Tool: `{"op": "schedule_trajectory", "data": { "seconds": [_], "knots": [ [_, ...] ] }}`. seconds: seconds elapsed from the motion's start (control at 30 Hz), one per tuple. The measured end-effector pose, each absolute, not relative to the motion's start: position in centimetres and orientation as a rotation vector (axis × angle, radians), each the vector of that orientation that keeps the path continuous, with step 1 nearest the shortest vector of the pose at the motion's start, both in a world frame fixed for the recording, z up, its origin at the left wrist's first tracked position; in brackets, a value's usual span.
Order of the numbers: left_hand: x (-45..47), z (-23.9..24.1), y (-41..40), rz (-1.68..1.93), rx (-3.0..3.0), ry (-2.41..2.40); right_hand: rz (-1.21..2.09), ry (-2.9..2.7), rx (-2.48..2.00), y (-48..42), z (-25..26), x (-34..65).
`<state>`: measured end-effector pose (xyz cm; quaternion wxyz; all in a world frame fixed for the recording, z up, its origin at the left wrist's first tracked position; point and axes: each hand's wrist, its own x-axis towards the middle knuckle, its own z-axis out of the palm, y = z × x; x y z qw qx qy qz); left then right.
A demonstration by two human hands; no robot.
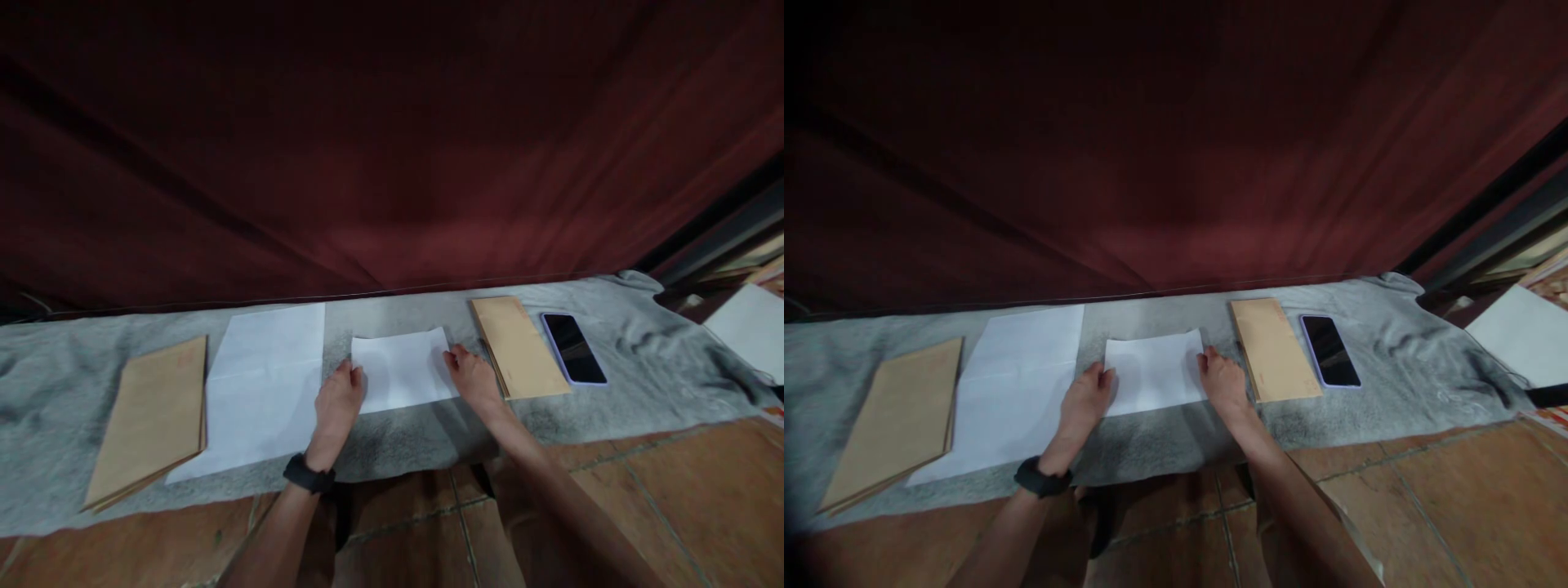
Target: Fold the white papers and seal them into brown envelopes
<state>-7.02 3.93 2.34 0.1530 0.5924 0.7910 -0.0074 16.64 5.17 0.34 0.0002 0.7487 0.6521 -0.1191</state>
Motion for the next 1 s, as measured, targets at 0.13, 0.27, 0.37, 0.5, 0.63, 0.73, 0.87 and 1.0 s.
{"op": "schedule_trajectory", "data": {
  "seconds": [0.13, 0.27, 0.37, 0.5, 0.63, 0.73, 0.87, 1.0],
  "knots": [
    [-7.1, 2.6, 2.8, -0.077, 1.697, 2.294, -0.337, 2.091, 2.298, 4.0, 0.3, 16.6],
    [-6.8, 2.8, 2.0, -0.117, 1.729, 2.338, -0.213, 2.104, 2.254, 3.2, 0.1, 16.4],
    [-6.5, 2.9, 1.8, -0.129, 1.739, 2.34, -0.153, 2.102, 2.229, 2.9, 0.0, 16.2],
    [-6.4, 3.0, 1.9, -0.117, 1.73, 2.372, -0.101, 2.134, 2.221, 2.9, -0.1, 16.1],
    [-6.4, 2.9, 1.9, -0.14, 1.74, 2.388, -0.071, 2.148, 2.241, 3.1, -0.4, 16.1],
    [-6.5, 2.5, 2.0, -0.133, 1.788, 2.401, -0.031, 2.136, 2.263, 3.2, -0.6, 16.1],
    [-6.6, 2.1, 2.2, -0.088, 1.824, 2.403, 0.002, 2.13, 2.291, 3.0, -0.5, 15.9],
    [-6.7, 1.8, 2.3, -0.087, 1.829, 2.399, 0.014, 2.115, 2.311, 2.8, -0.2, 15.8]
  ]
}}
